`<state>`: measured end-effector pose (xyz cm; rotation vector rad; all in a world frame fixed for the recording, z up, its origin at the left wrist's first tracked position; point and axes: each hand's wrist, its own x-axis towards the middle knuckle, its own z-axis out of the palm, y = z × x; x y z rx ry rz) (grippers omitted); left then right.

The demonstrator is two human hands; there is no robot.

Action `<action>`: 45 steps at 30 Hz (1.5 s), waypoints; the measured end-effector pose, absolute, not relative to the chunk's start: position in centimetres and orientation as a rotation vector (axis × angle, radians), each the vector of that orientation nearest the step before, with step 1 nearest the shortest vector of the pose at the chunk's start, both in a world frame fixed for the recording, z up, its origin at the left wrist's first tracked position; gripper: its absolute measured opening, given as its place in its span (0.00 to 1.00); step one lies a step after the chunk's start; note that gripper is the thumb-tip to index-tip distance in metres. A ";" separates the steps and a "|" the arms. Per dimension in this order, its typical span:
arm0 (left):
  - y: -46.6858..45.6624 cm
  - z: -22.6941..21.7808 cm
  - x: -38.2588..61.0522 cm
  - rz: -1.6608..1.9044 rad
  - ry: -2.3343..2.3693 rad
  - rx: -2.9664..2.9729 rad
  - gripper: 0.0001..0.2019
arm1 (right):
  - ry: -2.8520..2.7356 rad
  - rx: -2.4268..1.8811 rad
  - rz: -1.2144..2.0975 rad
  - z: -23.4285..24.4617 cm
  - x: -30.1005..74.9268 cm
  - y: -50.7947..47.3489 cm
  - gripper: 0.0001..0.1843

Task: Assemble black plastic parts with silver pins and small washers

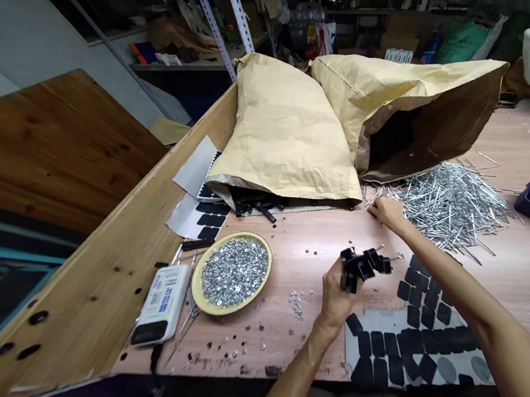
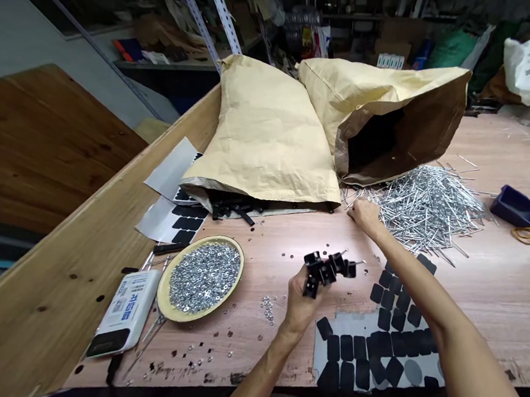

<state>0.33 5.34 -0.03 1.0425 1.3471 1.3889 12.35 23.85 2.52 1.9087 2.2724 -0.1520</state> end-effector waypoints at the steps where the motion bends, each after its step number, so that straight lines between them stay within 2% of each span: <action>1: 5.5 -0.1 0.3 1.384 1.343 0.995 0.11 | 2.256 1.921 -0.157 2.3 12.0 24.1 0.14; 4: 6.2 -0.2 -0.1 1.388 1.345 0.767 0.15 | 2.222 1.946 -0.184 2.3 11.8 24.5 0.12; 9: 6.4 -0.5 -0.7 1.381 1.293 0.614 0.14 | 2.254 1.914 -0.277 3.7 14.2 23.4 0.13; 13: 6.3 -0.7 -0.5 1.380 1.444 0.713 0.11 | 2.643 1.682 -0.304 6.0 17.0 20.5 0.13; 17: 6.5 -0.4 0.2 1.331 1.550 0.824 0.08 | 3.106 1.181 -0.109 8.7 17.3 16.4 0.14; 22: 6.3 -0.2 1.0 1.291 1.535 0.968 0.08 | 3.054 0.933 0.318 10.8 15.4 13.3 0.12; 26: 6.2 -0.5 1.3 1.245 1.587 1.045 0.07 | 3.022 0.794 0.401 11.1 14.4 12.4 0.12; 29: 6.2 -0.8 1.4 1.222 1.589 1.094 0.08 | 3.011 0.688 0.294 11.1 14.2 12.0 0.09; 32: 6.3 -0.8 1.4 1.225 1.551 1.113 0.12 | 3.046 0.707 -0.083 11.3 14.7 13.1 0.04; 35: 6.1 -0.5 1.3 1.255 1.432 1.016 0.11 | 3.096 0.904 -0.621 11.0 15.7 16.5 0.20; 37: 6.0 -0.2 1.2 1.292 1.380 0.915 0.09 | 3.056 1.145 -0.713 10.1 16.2 19.4 0.20; 40: 5.9 0.0 0.8 1.313 1.382 0.820 0.08 | 2.773 1.461 -0.320 7.4 16.2 23.1 0.12; 43: 5.9 0.1 0.4 1.309 1.379 0.782 0.09 | 2.464 1.571 0.076 4.5 15.4 24.7 0.13; 45: 5.9 0.2 0.1 1.313 1.364 0.751 0.11 | 2.417 1.576 0.157 3.1 14.8 25.0 0.15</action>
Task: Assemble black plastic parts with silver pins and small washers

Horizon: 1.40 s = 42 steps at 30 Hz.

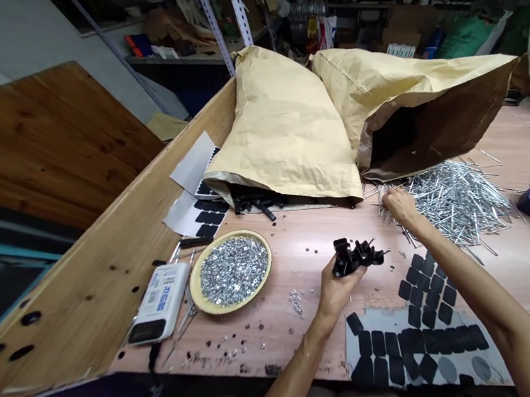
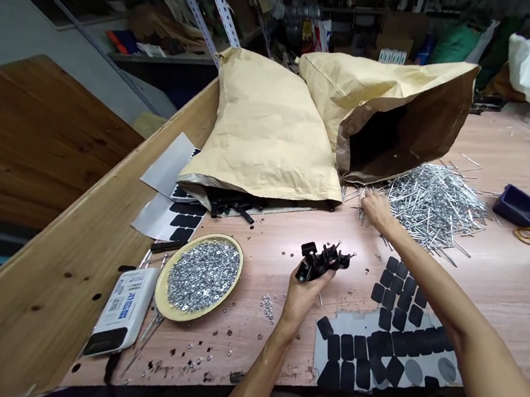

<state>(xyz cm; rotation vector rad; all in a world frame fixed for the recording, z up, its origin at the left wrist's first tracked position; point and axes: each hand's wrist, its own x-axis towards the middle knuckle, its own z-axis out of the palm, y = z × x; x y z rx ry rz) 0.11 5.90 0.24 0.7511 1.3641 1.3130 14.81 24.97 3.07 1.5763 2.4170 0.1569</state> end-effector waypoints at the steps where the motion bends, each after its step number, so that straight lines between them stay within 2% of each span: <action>1: 6.0 0.3 0.0 1.311 1.349 0.733 0.11 | 2.426 1.566 0.166 2.6 14.6 25.0 0.17; 4: 6.2 0.4 -0.2 1.300 1.300 0.656 0.12 | 2.460 1.507 0.217 2.1 14.2 25.0 0.19; 11: 6.4 -0.1 -0.5 1.305 1.376 0.643 0.10 | 2.496 1.562 0.285 2.6 16.2 24.4 0.15; 14: 6.7 -0.5 -0.1 1.317 1.354 0.603 0.09 | 2.539 1.710 0.139 2.9 17.8 24.0 0.16; 19: 7.6 -0.5 0.7 1.334 1.362 0.600 0.08 | 2.918 1.843 -0.128 4.0 19.6 23.6 0.09; 24: 8.1 0.1 1.2 1.336 1.435 0.716 0.09 | 3.049 2.107 -0.378 6.4 19.4 22.1 0.09; 27: 8.3 0.2 1.4 1.331 1.438 0.711 0.09 | 2.949 2.035 -0.524 7.4 18.9 21.0 0.08; 30: 8.5 0.4 1.6 1.307 1.440 0.712 0.09 | 3.039 1.742 -0.654 8.0 18.4 20.0 0.10; 33: 8.7 0.7 1.6 1.280 1.477 0.767 0.09 | 3.227 1.297 -0.528 8.6 17.8 18.9 0.14; 36: 8.8 1.1 1.5 1.253 1.536 0.826 0.10 | 3.242 1.027 -0.335 9.8 17.2 17.6 0.17; 42: 8.5 1.6 1.6 1.082 1.726 1.121 0.11 | 3.102 0.791 0.283 12.9 15.5 15.1 0.12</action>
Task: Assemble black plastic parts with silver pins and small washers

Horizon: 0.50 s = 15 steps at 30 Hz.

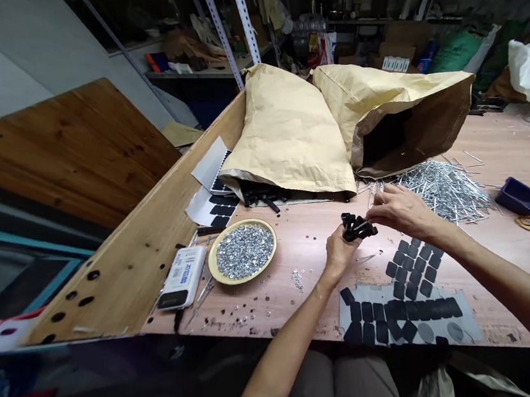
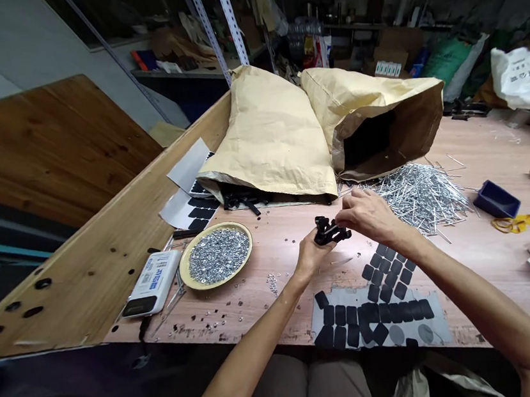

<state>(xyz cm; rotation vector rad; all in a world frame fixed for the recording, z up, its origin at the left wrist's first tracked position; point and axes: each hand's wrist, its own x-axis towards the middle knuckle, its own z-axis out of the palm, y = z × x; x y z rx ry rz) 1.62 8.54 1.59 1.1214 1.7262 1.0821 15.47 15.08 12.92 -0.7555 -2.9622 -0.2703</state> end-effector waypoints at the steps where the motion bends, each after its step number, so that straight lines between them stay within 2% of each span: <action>1: 8.4 1.7 1.7 1.048 1.749 1.167 0.12 | -2.996 -0.751 -0.324 13.3 15.1 14.7 0.11; 5: 8.2 2.4 2.2 0.939 1.795 1.309 0.13 | -3.121 -0.736 -0.277 13.8 13.7 13.7 0.10; 8: 8.2 2.7 2.3 0.913 1.773 1.302 0.13 | -3.109 -0.713 0.073 13.4 13.1 13.8 0.04; 11: 8.4 2.8 2.0 1.047 1.595 1.122 0.14 | -2.821 -0.714 0.517 12.9 13.6 14.3 0.14; 15: 8.5 3.0 1.0 1.290 1.251 0.684 0.12 | -2.133 -1.077 0.744 11.3 15.8 14.1 0.20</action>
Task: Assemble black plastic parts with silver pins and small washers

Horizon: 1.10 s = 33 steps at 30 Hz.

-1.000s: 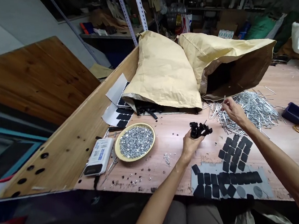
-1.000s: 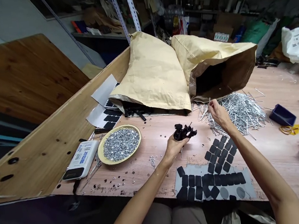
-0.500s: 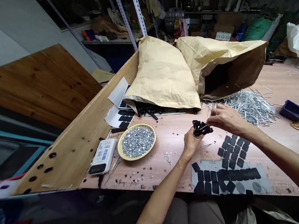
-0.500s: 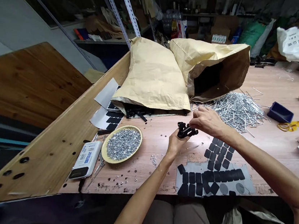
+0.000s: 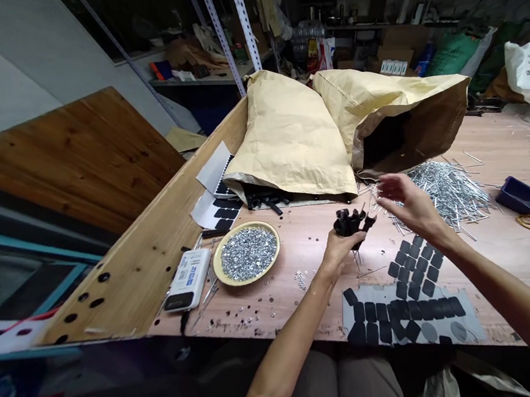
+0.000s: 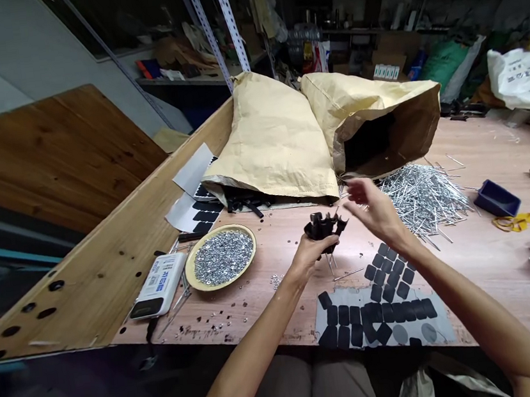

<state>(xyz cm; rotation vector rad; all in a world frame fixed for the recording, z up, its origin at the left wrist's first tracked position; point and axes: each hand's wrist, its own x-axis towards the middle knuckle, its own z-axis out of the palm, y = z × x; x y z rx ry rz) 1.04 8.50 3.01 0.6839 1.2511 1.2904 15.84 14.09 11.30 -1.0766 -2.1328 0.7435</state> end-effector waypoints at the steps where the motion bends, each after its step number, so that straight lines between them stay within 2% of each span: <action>1: 8.5 3.1 0.9 1.334 1.199 0.627 0.12 | -2.003 -1.184 0.825 10.5 16.3 13.7 0.21; 5: 8.5 3.3 1.6 1.352 1.085 0.739 0.16 | -1.690 -1.234 1.410 5.9 16.0 12.0 0.27; 8: 8.5 2.9 2.7 1.363 1.240 0.951 0.16 | -1.337 -1.151 1.630 2.8 14.0 11.6 0.29; 11: 9.0 2.2 2.9 1.382 1.411 1.048 0.17 | -1.128 -1.174 1.568 1.1 12.6 11.9 0.29; 16: 9.9 1.7 1.5 1.321 1.482 1.107 0.08 | -1.277 -1.200 1.304 -0.1 12.0 12.2 0.24; 21: 10.1 2.2 1.2 1.292 1.447 1.093 0.15 | -1.280 -1.241 1.234 -0.6 11.9 12.8 0.20; 26: 10.0 2.2 1.6 1.397 1.229 0.760 0.14 | -1.141 -1.147 1.203 0.1 11.3 13.3 0.22; 31: 10.4 1.9 1.3 1.457 1.204 0.660 0.13 | -1.461 -1.089 0.989 1.1 11.0 13.1 0.20; 33: 10.6 1.9 1.0 1.471 1.209 0.699 0.13 | -1.480 -1.098 1.004 1.2 10.9 13.2 0.20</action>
